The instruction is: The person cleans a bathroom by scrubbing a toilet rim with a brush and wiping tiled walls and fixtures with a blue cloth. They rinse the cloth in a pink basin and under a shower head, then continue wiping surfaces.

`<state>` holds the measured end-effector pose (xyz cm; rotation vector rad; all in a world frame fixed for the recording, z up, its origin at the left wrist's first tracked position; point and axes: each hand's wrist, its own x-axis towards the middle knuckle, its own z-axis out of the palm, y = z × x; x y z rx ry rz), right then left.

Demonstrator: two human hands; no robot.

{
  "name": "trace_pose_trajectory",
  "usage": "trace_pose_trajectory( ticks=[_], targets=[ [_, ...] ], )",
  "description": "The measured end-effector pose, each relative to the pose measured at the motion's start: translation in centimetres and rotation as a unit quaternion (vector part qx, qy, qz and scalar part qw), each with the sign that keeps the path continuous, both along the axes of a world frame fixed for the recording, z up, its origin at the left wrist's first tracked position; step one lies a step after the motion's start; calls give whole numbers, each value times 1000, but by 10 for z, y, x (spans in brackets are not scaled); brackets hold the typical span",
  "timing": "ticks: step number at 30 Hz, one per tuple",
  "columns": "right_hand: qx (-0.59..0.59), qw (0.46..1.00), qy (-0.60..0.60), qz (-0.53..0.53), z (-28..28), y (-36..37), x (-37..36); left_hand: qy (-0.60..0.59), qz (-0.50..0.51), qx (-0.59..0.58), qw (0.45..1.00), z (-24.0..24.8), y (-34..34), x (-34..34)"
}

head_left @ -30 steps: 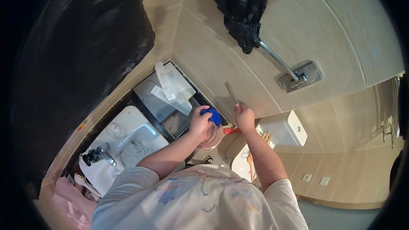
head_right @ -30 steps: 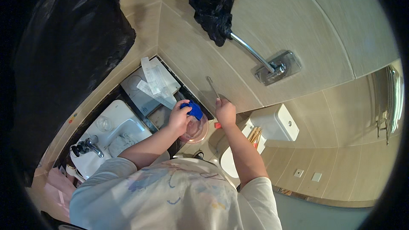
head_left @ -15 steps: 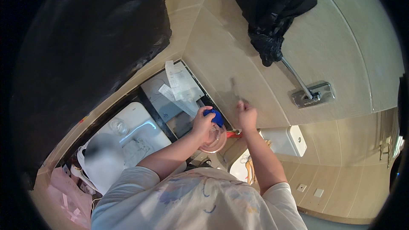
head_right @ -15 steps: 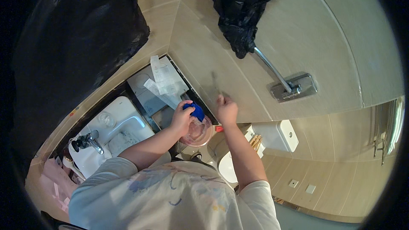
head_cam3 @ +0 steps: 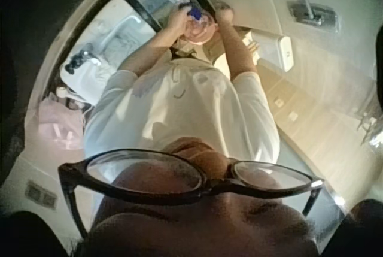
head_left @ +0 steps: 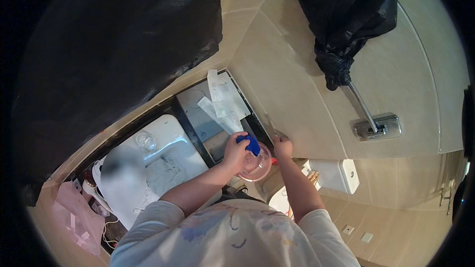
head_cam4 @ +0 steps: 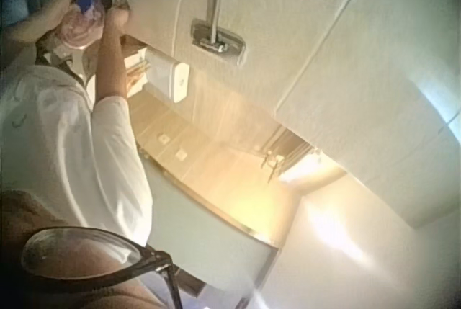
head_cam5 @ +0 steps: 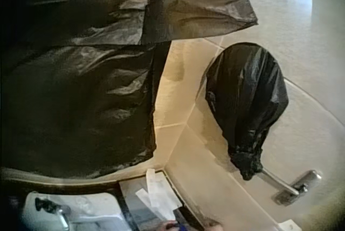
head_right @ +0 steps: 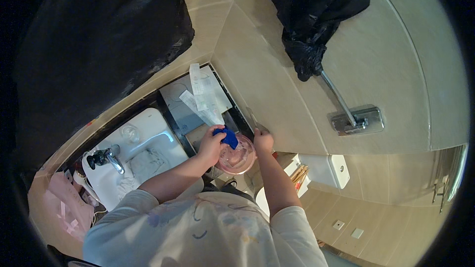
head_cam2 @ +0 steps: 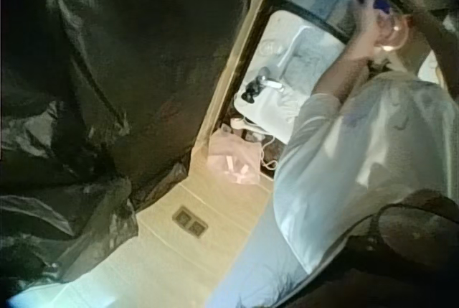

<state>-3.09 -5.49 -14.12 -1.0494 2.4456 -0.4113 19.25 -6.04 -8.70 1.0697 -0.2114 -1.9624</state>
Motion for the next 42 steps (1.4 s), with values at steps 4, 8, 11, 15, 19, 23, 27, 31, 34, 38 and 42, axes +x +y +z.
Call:
trace_pose_trajectory(
  ticks=[4, 8, 11, 15, 19, 23, 27, 31, 34, 38, 42],
  targets=[
    [-46, 995, 78, 44, -27, -51, 13, 22, -3, -6, 1000, -28, 19, 4],
    [-41, 997, -58, 9, -4, -80, 59, 3, 9, 11, 1000, -21, 31, 15],
    [-69, 997, 18, 7, -40, -43, 30, -73, -20, -75, 994, -32, 37, 23],
    [-25, 994, 59, 84, -48, 44, -14, 14, 23, 36, 999, -25, 30, 23],
    [131, 960, 28, 246, -50, 104, -21, -24, -10, 47, 999, -25, 33, 10],
    [119, 973, 19, 194, -74, 104, 0, -35, -26, 51, 998, -41, 50, -1],
    [107, 949, -10, 297, -93, 101, -6, -38, -20, 37, 998, -56, 70, 2],
    [146, 967, 4, 210, -47, 118, -12, -52, -2, 55, 997, -58, 90, 2],
    [30, 982, -43, 183, -33, 137, -35, -43, 0, 30, 999, -57, 100, -11],
    [-62, 991, -31, 116, -28, 147, -57, -67, -33, -40, 996, -61, 107, -32],
    [-44, 996, -19, 76, -52, 149, -72, -103, -87, -55, 989, -53, 111, -38]
  ],
)
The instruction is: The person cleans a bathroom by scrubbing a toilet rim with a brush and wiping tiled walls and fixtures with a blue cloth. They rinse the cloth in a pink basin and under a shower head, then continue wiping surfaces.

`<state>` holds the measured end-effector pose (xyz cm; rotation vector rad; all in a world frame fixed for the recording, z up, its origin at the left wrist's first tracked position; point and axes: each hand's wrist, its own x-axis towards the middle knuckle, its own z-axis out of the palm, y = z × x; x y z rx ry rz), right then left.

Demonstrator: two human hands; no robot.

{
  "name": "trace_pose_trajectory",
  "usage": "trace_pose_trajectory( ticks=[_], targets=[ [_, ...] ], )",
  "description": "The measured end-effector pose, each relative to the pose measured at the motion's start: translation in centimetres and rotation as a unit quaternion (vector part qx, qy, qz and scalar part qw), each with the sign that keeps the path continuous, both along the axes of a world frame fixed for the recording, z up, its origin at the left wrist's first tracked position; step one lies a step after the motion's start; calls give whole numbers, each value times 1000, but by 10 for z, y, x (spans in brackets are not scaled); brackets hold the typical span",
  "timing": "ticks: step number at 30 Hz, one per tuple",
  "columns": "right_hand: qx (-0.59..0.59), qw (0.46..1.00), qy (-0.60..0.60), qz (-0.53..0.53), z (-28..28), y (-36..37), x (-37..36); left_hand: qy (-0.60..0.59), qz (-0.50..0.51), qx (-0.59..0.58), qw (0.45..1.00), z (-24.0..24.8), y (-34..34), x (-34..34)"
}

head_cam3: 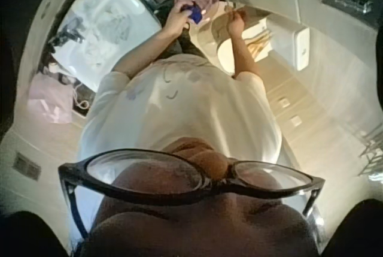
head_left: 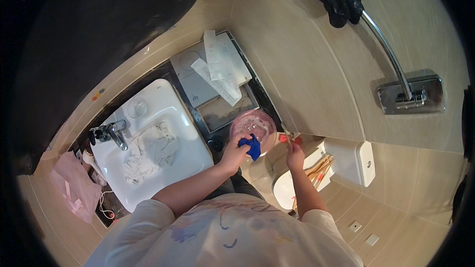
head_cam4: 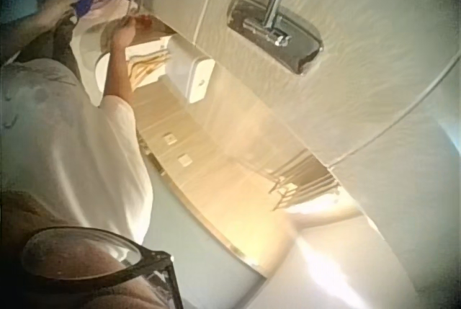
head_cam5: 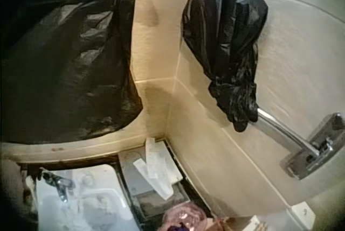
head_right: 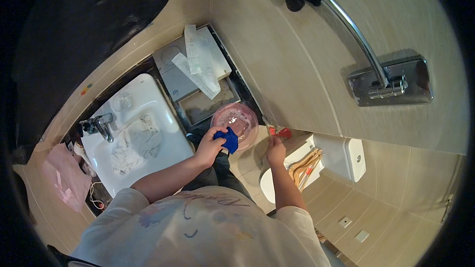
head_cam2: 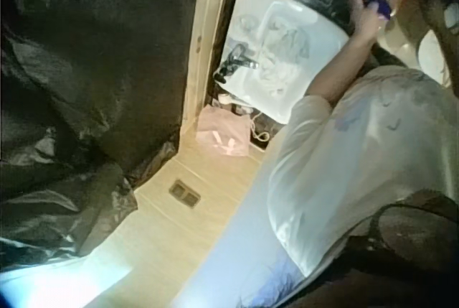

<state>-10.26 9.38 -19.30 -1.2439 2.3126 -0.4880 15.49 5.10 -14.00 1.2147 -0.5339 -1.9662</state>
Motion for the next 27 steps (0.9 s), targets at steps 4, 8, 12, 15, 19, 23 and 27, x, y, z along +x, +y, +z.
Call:
trace_pose_trajectory(
  ticks=[4, 8, 12, 15, 19, 23, 27],
  targets=[
    [2, 988, -140, -59, -38, -33, 16, -42, -42, 13, 998, -28, 16, 4],
    [18, 986, -131, -97, -32, -85, 46, -23, -37, 34, 998, -35, 27, 7],
    [29, 994, -44, -99, -49, -30, 22, -14, -46, 35, 998, -35, 26, 11],
    [44, 992, -43, -108, -42, 23, 2, -14, -43, 30, 999, -32, 20, 15],
    [19, 993, -97, -66, -48, -30, 19, -35, -38, 21, 998, -28, 16, 16],
    [-24, 991, -120, -51, -99, -129, 51, -26, -70, 0, 997, -32, 17, 15],
    [3, 988, -146, -55, -67, -139, 72, 0, -37, 6, 999, -37, 19, 22]
  ],
)
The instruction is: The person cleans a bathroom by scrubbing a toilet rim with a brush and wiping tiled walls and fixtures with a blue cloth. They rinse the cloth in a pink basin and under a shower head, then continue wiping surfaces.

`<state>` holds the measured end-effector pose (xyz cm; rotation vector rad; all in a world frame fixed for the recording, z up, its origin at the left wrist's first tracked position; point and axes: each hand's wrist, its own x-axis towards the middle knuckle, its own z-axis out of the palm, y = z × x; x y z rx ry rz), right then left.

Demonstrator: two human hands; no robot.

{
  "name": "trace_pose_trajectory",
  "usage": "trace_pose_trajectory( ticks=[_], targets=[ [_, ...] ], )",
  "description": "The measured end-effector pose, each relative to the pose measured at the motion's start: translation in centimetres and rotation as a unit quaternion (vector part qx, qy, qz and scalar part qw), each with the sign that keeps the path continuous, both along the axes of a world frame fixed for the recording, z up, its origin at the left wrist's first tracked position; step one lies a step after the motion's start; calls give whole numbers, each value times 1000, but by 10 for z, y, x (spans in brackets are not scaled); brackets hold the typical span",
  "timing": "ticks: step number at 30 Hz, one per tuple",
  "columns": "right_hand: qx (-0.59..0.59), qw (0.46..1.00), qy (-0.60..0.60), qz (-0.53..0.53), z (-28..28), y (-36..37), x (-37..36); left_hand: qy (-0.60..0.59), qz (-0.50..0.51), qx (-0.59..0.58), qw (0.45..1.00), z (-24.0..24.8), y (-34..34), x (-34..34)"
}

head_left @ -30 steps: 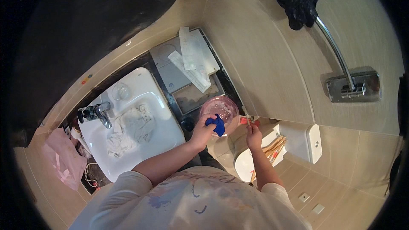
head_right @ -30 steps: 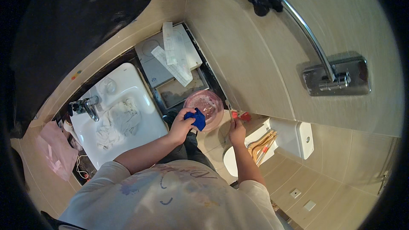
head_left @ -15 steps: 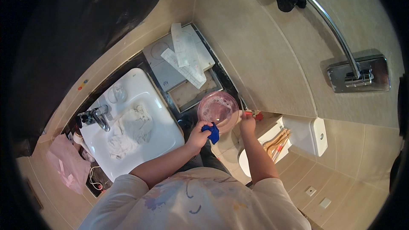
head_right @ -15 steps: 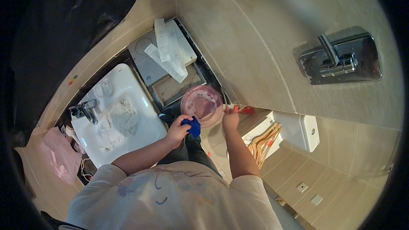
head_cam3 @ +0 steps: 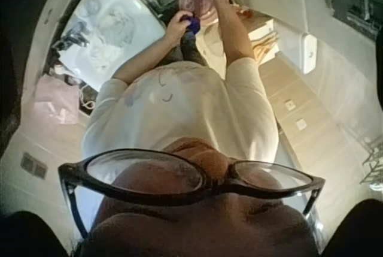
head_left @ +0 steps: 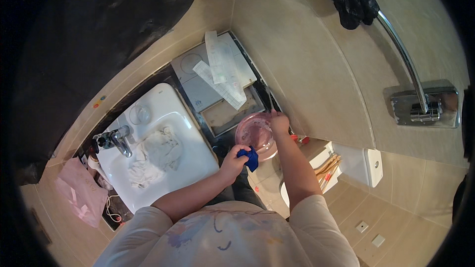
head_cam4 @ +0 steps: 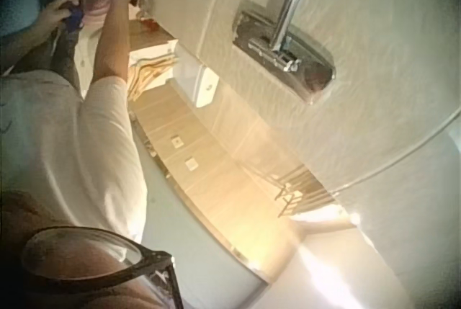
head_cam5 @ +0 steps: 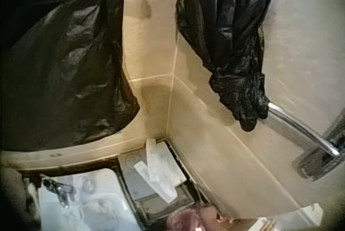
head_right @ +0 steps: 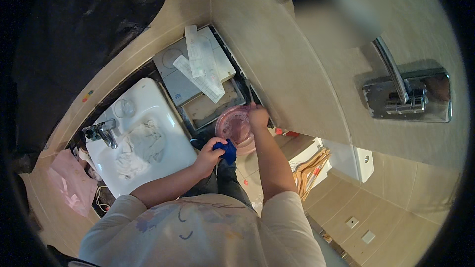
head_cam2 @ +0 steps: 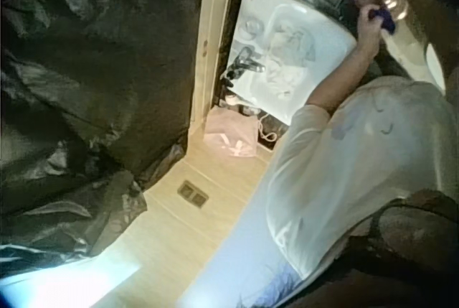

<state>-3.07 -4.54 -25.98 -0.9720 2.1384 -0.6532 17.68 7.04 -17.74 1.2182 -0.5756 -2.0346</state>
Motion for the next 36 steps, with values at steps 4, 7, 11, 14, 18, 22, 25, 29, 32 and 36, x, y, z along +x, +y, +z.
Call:
trace_pose_trajectory(
  ticks=[4, 7, 11, 14, 18, 22, 25, 29, 32, 36],
  targets=[
    [15, 997, 81, 9, 21, 45, -12, -10, 5, -1, 1000, 12, -11, 3],
    [16, 998, 56, 34, 14, 23, -11, -9, -4, 18, 1000, 14, -13, 3],
    [14, 999, -31, -6, -1, -67, 29, -30, -41, 78, 996, 24, -22, 7],
    [-14, 996, -77, -36, -24, -82, 37, -16, -5, 28, 999, 10, -17, 8],
    [12, 999, 47, 12, -22, -23, 12, -2, -17, 50, 999, 24, -19, 8],
    [-5, 999, -4, -53, 6, 23, -4, -34, -81, -43, 995, 33, -29, 4],
    [-7, 999, -22, -22, 22, -7, 18, -30, -80, -57, 995, 33, -27, 5],
    [9, 1000, -17, 2, -21, -72, 30, -35, -94, -47, 994, 26, -22, 3],
    [-7, 999, 44, 8, -25, -59, 26, -47, -108, -33, 992, 27, -21, 3],
    [-4, 999, 47, -21, 7, 48, -15, -43, -93, -55, 993, 30, -21, -2]
  ],
)
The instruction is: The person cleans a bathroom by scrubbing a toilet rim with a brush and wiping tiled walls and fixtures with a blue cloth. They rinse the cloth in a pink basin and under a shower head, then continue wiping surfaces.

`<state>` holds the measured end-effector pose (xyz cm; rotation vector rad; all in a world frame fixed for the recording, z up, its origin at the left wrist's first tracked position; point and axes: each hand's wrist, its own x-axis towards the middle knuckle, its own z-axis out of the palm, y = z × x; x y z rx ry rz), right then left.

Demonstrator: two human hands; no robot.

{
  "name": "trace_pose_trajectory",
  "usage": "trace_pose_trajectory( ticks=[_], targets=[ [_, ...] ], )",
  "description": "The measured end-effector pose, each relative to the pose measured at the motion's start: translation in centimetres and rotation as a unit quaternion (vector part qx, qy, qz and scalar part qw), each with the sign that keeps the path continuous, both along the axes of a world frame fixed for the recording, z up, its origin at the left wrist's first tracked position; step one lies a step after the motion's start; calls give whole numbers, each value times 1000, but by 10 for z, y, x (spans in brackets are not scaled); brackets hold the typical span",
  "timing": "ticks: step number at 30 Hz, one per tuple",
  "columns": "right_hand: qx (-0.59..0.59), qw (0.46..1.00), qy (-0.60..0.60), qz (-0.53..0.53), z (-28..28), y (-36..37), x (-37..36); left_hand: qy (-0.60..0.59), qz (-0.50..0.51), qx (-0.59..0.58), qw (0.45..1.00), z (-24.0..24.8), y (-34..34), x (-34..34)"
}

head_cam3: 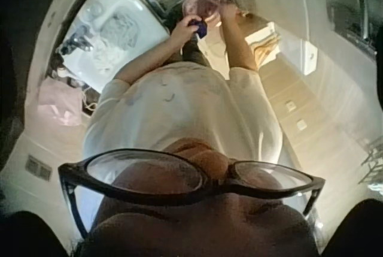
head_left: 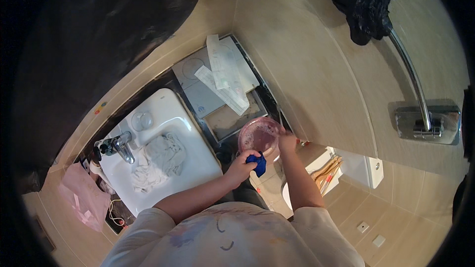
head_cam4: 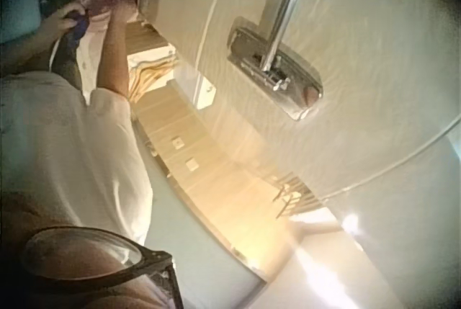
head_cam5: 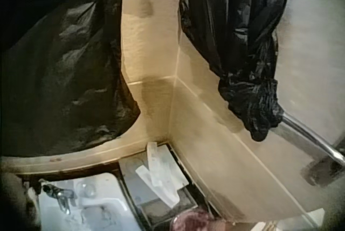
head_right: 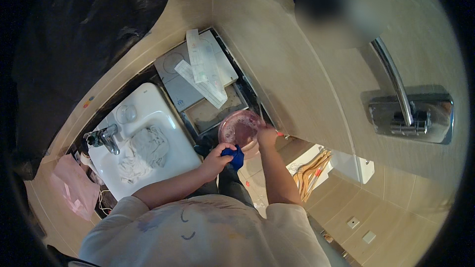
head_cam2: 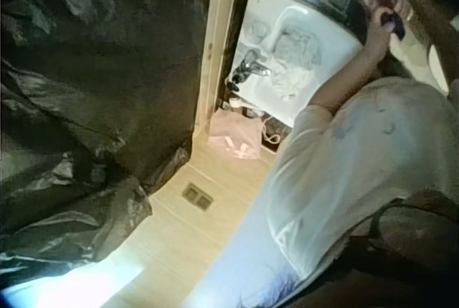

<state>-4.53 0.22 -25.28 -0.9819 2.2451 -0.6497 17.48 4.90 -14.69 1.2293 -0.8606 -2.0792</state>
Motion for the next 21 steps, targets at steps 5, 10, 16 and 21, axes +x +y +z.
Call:
trace_pose_trajectory(
  ticks=[5, 10, 16, 21],
  targets=[
    [34, 997, 33, -56, 3, 97, -45, 48, -6, 10, 999, 0, 1, -9],
    [48, 994, -89, -38, 37, 15, 0, -23, -16, -8, 1000, -17, 7, -18],
    [53, 996, -48, -58, 19, 62, -15, -64, 38, 12, 997, -9, 9, -23],
    [89, 993, -7, 79, 45, 120, -33, 41, 94, 46, 994, -1, 8, -25]
  ],
)
